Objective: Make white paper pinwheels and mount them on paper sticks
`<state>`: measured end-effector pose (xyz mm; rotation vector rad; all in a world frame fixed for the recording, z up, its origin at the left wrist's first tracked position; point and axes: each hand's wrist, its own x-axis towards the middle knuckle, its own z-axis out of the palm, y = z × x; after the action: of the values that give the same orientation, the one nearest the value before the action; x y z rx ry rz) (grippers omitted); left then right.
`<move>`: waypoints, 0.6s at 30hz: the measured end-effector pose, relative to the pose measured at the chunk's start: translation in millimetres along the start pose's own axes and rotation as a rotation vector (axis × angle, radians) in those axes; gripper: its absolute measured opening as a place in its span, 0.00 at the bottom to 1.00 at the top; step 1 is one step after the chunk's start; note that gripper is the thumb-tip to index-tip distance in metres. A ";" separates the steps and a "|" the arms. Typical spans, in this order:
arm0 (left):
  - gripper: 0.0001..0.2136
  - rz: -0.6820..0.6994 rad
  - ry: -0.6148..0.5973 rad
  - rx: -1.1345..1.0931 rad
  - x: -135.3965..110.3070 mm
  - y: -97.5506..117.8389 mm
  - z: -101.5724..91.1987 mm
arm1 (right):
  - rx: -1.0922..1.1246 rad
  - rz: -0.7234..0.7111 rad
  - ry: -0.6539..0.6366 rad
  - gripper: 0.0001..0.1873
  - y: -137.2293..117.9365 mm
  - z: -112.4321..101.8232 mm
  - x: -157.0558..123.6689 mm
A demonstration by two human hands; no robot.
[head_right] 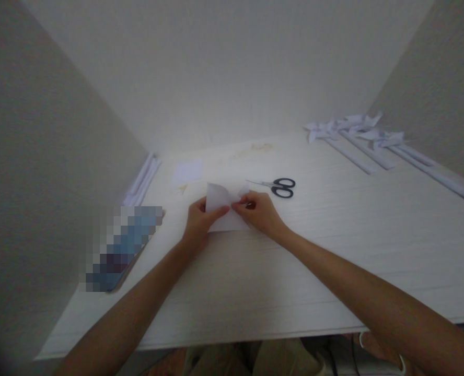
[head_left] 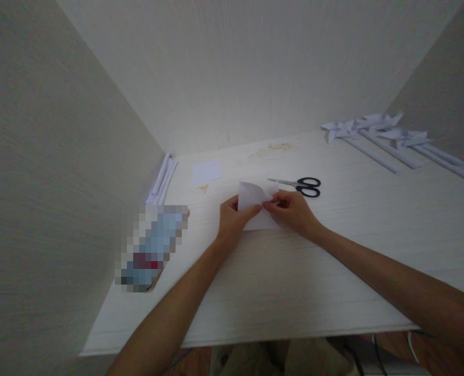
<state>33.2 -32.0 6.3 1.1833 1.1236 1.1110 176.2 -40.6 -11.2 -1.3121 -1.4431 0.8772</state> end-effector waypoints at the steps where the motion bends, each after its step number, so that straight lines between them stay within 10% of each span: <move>1: 0.13 0.004 0.009 0.007 -0.1 0.0 0.5 | 0.000 0.002 0.000 0.10 -0.5 0.4 0.0; 18: 0.13 0.116 0.045 0.090 -3.3 -4.9 6.7 | 0.422 0.064 0.006 0.36 -8.1 0.9 -9.3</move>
<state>39.7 -36.2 1.8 1.3127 1.1613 1.1907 172.6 -50.9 -5.6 -1.0428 -1.1357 1.1468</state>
